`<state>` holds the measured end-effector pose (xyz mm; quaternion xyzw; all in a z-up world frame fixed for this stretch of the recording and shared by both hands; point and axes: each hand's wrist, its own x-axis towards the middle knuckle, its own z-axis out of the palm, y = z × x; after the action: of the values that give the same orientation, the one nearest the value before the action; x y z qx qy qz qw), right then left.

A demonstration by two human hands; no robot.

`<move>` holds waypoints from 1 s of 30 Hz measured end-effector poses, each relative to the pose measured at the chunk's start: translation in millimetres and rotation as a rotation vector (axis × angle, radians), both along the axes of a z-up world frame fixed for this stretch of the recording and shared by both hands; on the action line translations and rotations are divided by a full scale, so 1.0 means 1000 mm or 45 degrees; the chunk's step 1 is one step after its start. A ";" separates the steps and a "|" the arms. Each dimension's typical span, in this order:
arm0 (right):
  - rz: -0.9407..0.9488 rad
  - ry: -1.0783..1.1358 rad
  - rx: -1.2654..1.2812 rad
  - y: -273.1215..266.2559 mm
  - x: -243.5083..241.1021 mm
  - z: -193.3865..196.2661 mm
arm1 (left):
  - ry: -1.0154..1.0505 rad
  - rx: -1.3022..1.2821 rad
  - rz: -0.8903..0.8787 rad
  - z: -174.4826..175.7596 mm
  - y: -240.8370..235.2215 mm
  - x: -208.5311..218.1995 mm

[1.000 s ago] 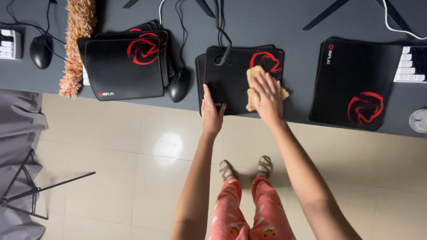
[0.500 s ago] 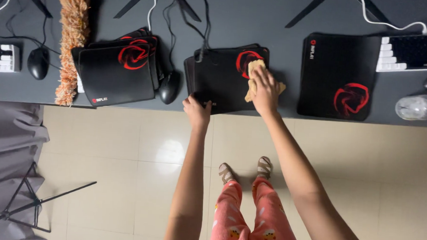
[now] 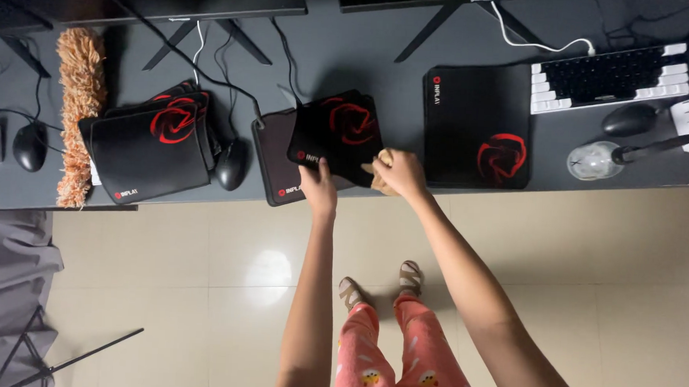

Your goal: The person cleans a black mousepad on a desk using a cloth and a spray bottle. They spray the cloth with liquid and wipe the mousepad surface thoroughly, moving the mousepad to clean different sections.

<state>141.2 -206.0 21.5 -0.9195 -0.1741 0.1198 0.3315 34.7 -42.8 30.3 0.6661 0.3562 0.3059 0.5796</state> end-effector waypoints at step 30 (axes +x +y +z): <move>-0.237 0.764 1.311 -0.289 0.132 -0.034 | -0.148 -0.975 -0.591 0.058 -0.111 0.158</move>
<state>272.9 -494.9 -12.2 -0.5783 -0.0272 0.2449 0.7777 193.0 -153.9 88.5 0.4476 0.2517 0.0509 0.8566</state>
